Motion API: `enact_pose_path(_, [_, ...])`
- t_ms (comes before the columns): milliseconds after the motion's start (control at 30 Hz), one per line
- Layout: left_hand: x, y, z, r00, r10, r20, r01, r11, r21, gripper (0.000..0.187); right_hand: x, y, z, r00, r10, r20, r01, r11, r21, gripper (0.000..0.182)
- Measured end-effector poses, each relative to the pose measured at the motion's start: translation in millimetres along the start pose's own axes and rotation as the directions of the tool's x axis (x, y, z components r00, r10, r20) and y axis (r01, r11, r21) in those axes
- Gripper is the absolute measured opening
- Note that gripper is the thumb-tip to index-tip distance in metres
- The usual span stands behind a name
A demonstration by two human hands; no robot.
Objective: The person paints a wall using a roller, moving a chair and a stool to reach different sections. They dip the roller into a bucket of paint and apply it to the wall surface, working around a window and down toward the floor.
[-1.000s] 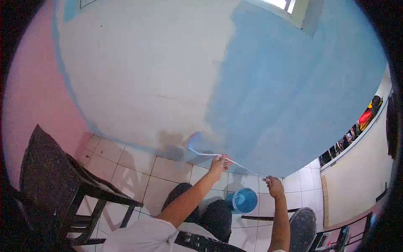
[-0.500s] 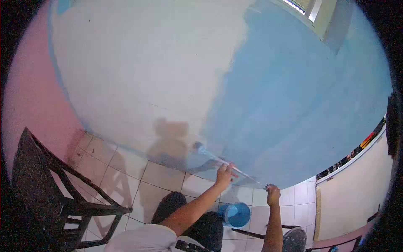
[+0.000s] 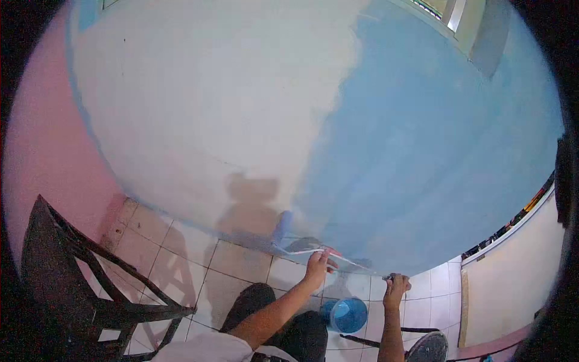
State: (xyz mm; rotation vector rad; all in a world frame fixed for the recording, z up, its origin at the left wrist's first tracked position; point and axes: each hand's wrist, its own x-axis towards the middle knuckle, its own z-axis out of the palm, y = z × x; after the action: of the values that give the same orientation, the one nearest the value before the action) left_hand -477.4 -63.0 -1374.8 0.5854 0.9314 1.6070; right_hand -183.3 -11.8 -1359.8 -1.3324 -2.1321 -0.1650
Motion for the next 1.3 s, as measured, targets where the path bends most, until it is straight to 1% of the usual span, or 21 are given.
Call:
enact_pose_path(33, [1, -7, 1, 1.0, -0.031, -0.002, 0.031, 0.999, -0.041, 0.039, 3, -2, -2, 1.0, -0.011, -0.012, 0.01, 0.997, -0.081, 0.032])
enact_pose_path(100, [6, -18, -1, 0.996, -0.084, -0.002, 0.083, 0.99, -0.117, 0.039, 13, -5, -7, 0.999, 0.01, 0.05, -0.006, 0.997, -0.077, 0.032])
enact_pose_path(167, [7, -17, -3, 0.998, -0.048, -0.034, 0.045, 0.997, -0.063, 0.039, 14, 4, -2, 0.996, 0.032, 0.084, -0.025, 0.996, -0.084, 0.032])
enact_pose_path(267, [11, -4, -4, 0.996, -0.025, -0.087, 0.021, 0.999, -0.047, 0.04, 23, 2, 18, 0.999, -0.036, 0.005, 0.036, 0.994, -0.1, 0.031])
enact_pose_path(300, [9, -1, -3, 0.994, -0.028, -0.11, 0.023, 0.998, -0.052, 0.04, 29, -9, 12, 0.992, 0.029, 0.12, -0.013, 0.992, -0.129, 0.03])
enact_pose_path(400, [17, -13, -7, 0.997, -0.051, -0.063, 0.051, 0.999, -0.013, 0.042, 37, -12, 0, 0.992, 0.01, 0.124, 0.008, 0.989, -0.146, 0.029])
enact_pose_path(433, [15, -14, -4, 0.998, -0.046, -0.052, 0.048, 0.998, 0.045, 0.044, 32, 4, 7, 0.999, -0.042, 0.022, 0.045, 0.987, -0.152, 0.025])
enact_pose_path(533, [19, -23, 6, 0.992, -0.127, -0.001, 0.127, 0.992, 0.012, 0.044, 35, 12, -8, 0.999, 0.015, -0.046, -0.026, 0.968, -0.251, 0.025])
enact_pose_path(567, [15, -19, 7, 0.987, -0.157, 0.021, 0.158, 0.985, -0.067, 0.043, 36, 9, -4, 0.997, 0.021, -0.073, -0.04, 0.961, -0.275, 0.024])
enact_pose_path(633, [15, -23, 0, 0.985, -0.164, -0.055, 0.156, 0.98, -0.127, 0.037, 39, 4, 0, 0.992, 0.037, -0.117, -0.074, 0.941, -0.332, 0.023])
enact_pose_path(733, [15, -23, -8, 0.969, -0.215, -0.12, 0.201, 0.972, -0.119, 0.036, 43, -27, -10, 0.992, 0.121, 0.035, -0.105, 0.951, -0.291, 0.025])
enact_pose_path(767, [16, -23, -14, 0.976, -0.196, -0.099, 0.189, 0.979, -0.08, 0.035, 41, -30, -9, 0.997, 0.058, -0.048, -0.069, 0.96, -0.272, 0.018])
enact_pose_path(933, [3, -25, -20, 0.972, -0.196, -0.133, 0.196, 0.98, -0.011, 0.03, 9, -37, -48, 0.976, 0.014, 0.219, 0.03, 0.98, -0.196, 0.016])
enact_pose_path(1000, [-14, -20, -20, 0.971, -0.211, -0.11, 0.213, 0.977, 0.005, 0.027, -22, -38, -73, 0.922, 0.027, 0.385, 0.009, 0.996, -0.09, 0.015])
enact_pose_path(1033, [-23, -24, -24, 0.966, -0.242, -0.09, 0.245, 0.969, 0.032, 0.026, -40, -52, -94, 0.921, 0.068, 0.383, -0.05, 0.997, -0.057, 0.016])
enact_pose_path(1100, [-45, -31, -20, 0.931, -0.354, -0.089, 0.363, 0.926, 0.105, 0.024, -105, -51, -121, 0.844, 0.096, 0.527, -0.11, 0.994, -0.005, 0.025])
enact_pose_path(1133, [-57, -37, -18, 0.924, -0.381, -0.021, 0.381, 0.918, 0.111, 0.025, -133, -52, -136, 0.803, 0.103, 0.588, -0.142, 0.99, 0.02, 0.031])
enact_pose_path(1167, [-69, -44, -16, 0.914, -0.404, 0.046, 0.397, 0.911, 0.115, 0.027, -148, -65, -159, 0.654, 0.233, 0.72, -0.395, 0.916, 0.062, 0.034])
enact_pose_path(1233, [-90, -59, -8, 0.872, -0.472, 0.134, 0.438, 0.872, 0.219, 0.031, -166, -113, -211, 0.263, 0.309, 0.914, -0.811, 0.585, 0.036, 0.041])
enact_pose_path(1267, [-98, -70, -8, 0.816, -0.539, 0.208, 0.472, 0.83, 0.296, 0.03, -185, -126, -228, 0.188, 0.357, 0.915, -0.88, 0.474, -0.004, 0.046])
enact_pose_path(1300, [-102, -81, -4, 0.753, -0.598, 0.274, 0.49, 0.788, 0.373, 0.031, -207, -128, -242, 0.238, 0.375, 0.896, -0.865, 0.502, 0.02, 0.048])
